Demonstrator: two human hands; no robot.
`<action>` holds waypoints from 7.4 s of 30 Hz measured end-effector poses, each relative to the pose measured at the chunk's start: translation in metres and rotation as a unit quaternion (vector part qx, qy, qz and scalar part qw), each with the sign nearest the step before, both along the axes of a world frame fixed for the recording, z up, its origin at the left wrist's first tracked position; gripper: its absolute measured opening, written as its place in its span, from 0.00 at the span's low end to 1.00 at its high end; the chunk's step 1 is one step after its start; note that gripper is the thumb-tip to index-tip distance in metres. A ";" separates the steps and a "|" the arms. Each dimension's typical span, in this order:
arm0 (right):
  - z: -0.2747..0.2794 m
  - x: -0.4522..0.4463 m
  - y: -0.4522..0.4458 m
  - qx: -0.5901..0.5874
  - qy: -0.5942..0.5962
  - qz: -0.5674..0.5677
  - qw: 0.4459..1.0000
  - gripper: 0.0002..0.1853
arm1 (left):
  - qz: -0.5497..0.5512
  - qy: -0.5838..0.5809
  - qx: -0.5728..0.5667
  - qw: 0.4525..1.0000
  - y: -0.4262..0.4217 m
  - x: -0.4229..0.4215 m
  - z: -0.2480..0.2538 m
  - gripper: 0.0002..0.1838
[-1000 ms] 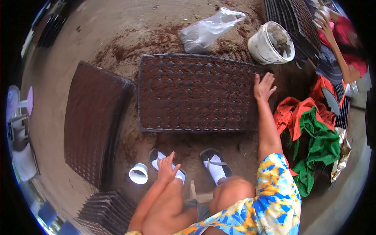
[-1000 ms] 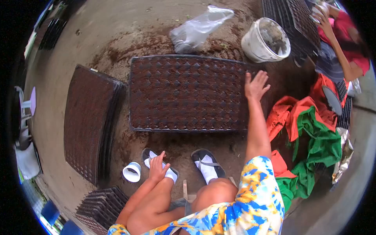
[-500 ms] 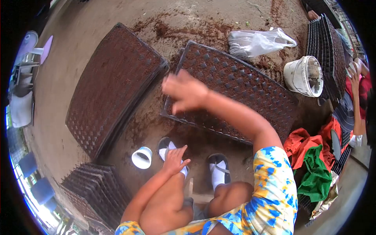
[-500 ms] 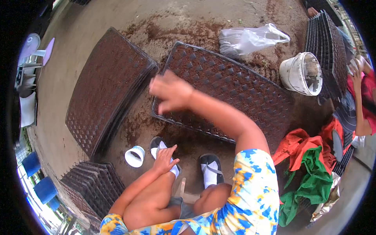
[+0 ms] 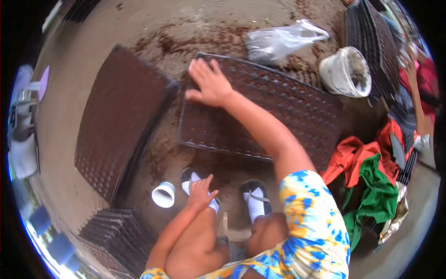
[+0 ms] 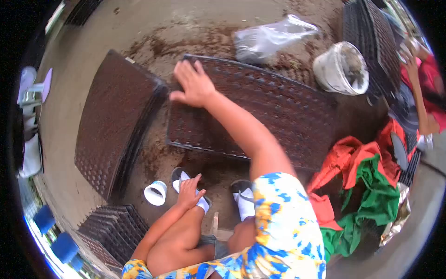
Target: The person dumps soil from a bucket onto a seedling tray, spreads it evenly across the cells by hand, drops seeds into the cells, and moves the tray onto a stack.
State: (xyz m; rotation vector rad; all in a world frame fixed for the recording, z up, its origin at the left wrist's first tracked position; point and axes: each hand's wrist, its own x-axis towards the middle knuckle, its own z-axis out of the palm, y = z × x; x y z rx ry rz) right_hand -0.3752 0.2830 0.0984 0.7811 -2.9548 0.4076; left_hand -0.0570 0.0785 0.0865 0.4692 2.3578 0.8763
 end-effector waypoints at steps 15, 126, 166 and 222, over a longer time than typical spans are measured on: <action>0.006 0.108 0.254 0.120 -0.022 -0.356 0.927 0.45 | -0.017 -0.006 -0.039 0.999 0.009 -0.002 -0.005 0.36; -0.002 0.062 0.197 0.076 -0.007 -0.390 0.918 0.44 | -0.027 0.036 0.014 0.999 -0.006 0.004 -0.004 0.36; -0.001 0.099 0.254 0.023 0.018 -0.479 0.877 0.44 | 0.145 0.254 0.017 0.956 0.019 -0.158 0.041 0.31; 0.083 -0.128 -0.186 -0.307 -0.134 -0.228 0.914 0.16 | 0.782 0.186 -0.097 0.588 -0.413 -0.076 0.122 0.14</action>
